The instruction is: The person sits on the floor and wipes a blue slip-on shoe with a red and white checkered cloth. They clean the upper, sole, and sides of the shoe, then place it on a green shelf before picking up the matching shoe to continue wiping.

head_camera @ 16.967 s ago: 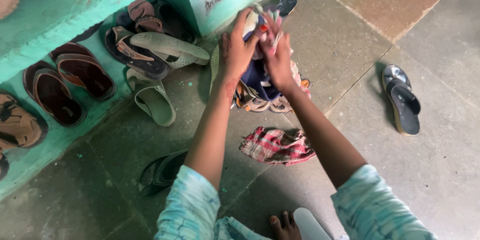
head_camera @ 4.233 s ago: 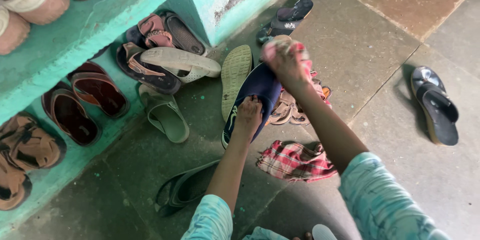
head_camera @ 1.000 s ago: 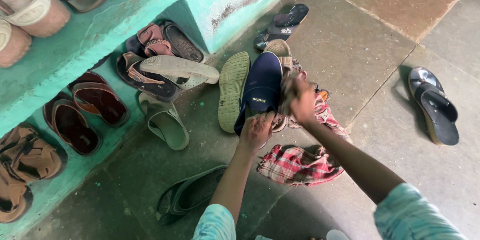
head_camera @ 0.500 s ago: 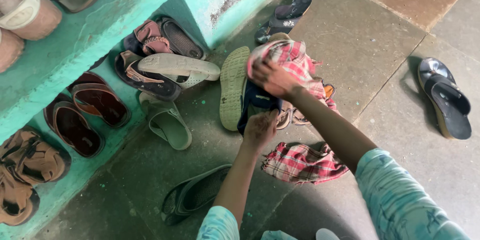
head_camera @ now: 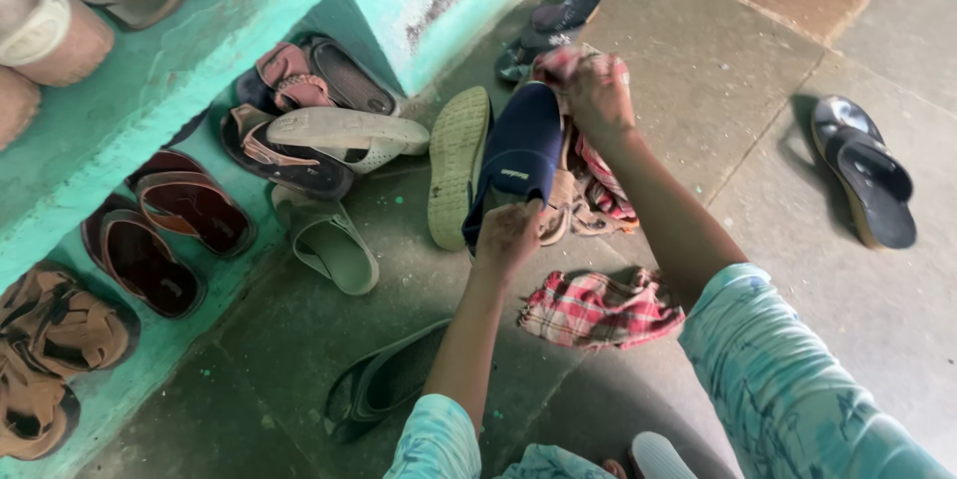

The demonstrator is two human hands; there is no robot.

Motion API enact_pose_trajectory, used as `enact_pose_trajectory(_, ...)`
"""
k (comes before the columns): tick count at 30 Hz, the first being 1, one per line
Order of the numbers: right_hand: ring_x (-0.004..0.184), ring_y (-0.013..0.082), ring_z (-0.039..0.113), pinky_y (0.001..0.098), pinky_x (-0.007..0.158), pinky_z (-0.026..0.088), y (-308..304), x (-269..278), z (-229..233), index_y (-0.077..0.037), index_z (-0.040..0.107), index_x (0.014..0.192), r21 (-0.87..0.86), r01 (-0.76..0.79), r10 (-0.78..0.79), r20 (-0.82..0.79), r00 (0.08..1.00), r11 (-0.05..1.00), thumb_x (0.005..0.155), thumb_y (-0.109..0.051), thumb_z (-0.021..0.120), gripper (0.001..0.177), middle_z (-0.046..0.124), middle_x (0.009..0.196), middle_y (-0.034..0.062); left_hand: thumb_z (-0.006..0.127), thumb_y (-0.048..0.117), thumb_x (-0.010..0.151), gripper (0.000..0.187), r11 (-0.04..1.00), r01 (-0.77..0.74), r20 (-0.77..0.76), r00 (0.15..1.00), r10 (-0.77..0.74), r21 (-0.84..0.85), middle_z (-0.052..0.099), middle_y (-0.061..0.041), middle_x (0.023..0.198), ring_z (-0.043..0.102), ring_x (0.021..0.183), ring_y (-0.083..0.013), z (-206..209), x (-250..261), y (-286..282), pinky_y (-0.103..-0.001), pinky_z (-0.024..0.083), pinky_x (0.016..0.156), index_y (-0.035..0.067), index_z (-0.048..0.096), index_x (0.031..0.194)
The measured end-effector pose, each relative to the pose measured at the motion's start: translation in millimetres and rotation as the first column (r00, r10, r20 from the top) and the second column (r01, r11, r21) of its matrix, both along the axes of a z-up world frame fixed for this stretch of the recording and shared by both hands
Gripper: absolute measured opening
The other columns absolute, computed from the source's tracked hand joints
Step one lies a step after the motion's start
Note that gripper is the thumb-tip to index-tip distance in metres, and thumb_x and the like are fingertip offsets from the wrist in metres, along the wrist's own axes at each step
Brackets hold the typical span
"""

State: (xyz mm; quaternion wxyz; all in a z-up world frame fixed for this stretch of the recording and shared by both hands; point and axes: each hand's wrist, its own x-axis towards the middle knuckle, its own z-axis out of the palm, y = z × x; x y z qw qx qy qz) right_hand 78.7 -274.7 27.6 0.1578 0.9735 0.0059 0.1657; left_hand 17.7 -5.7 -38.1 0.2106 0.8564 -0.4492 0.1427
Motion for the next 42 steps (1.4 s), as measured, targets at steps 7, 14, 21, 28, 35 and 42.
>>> enact_pose_trajectory(7, 0.115, 0.0378, 0.065, 0.0466, 0.101, 0.052, -49.1, -27.7, -3.7, -0.006, 0.055, 0.149, 0.700, 0.079, -0.188, 0.080, 0.979, 0.710, 0.081, 0.004, 0.063, 0.069, 0.061, 0.137, 0.0222, 0.069, 0.018, 0.086, 0.021, 0.994, 0.063, 0.162, 0.986, -0.049, -0.084, 0.065, -0.012, 0.089, 0.062, 0.091, -0.0321, 39.4, -9.1, 10.3, -0.046, 0.047, 0.076, 0.007, 0.064, 0.103)
enact_pose_trajectory(14, 0.104, 0.0343, 0.071, 0.0429, 0.094, 0.055, -19.1, -23.3, 9.7, -0.008, 0.080, 0.105, 0.914, -0.194, -0.175, 0.269, 0.947, 0.357, 0.095, -0.025, 0.080, 0.019, 0.066, 0.124, 0.0226, 0.074, 0.025, 0.098, 0.013, 0.987, -0.052, 0.138, 0.990, 0.032, 0.150, 0.051, -0.006, 0.129, 0.047, 0.129, -0.0292, 54.6, -21.9, 6.3, -0.064, 0.030, 0.114, 0.017, 0.063, 0.097)
enact_pose_trajectory(21, 0.120, 0.0361, 0.058, 0.0453, 0.099, 0.049, 46.9, 10.4, -2.0, -0.023, 0.083, 0.108, 0.740, -0.257, 0.071, 0.273, 0.959, 0.621, 0.083, -0.026, 0.085, 0.025, 0.058, 0.129, 0.0176, 0.076, 0.030, 0.079, 0.022, 0.949, -0.110, -0.009, 0.993, 0.118, 0.295, 0.034, -0.021, 0.158, 0.027, 0.148, -0.0491, 96.6, -20.5, -5.1, -0.080, 0.014, 0.111, 0.022, 0.068, 0.098)
enact_pose_trajectory(28, 0.119, 0.0330, 0.054, 0.0482, 0.097, 0.041, 65.4, 22.3, -18.2, -0.022, 0.080, 0.098, 0.668, -0.092, -0.021, 0.160, 0.987, 0.738, 0.079, -0.025, 0.082, 0.019, 0.056, 0.130, 0.0143, 0.078, 0.031, 0.083, 0.026, 0.958, -0.091, -0.008, 0.995, 0.097, 0.271, 0.039, -0.021, 0.158, 0.034, 0.148, -0.0480, 78.4, -14.0, -5.2, -0.077, 0.021, 0.115, 0.023, 0.064, 0.103)
enact_pose_trajectory(35, 0.118, 0.0354, 0.052, 0.0555, 0.104, 0.036, 63.9, 45.6, -72.8, 0.000, 0.068, 0.118, 0.383, -0.001, -0.066, 0.162, 0.985, 0.924, 0.077, -0.003, 0.067, 0.041, 0.054, 0.130, 0.0210, 0.081, 0.029, 0.075, 0.039, 0.954, -0.083, -0.042, 0.994, 0.099, 0.289, 0.040, -0.021, 0.156, 0.034, 0.147, -0.0465, 78.8, -13.0, -6.6, -0.077, 0.021, 0.113, 0.023, 0.065, 0.110)
enact_pose_trajectory(42, 0.098, 0.0323, 0.073, 0.0459, 0.084, 0.058, -49.2, -1.3, -105.8, -0.001, 0.066, 0.110, 0.917, 0.375, -0.634, -0.211, 0.744, 0.135, 0.102, -0.024, 0.064, 0.025, 0.072, 0.109, 0.0192, 0.077, 0.027, 0.081, 0.033, 0.956, -0.078, -0.093, 0.990, 0.109, 0.283, 0.034, -0.020, 0.161, 0.025, 0.152, -0.0461, 74.5, -16.4, -4.1, -0.077, 0.015, 0.116, 0.025, 0.065, 0.112)
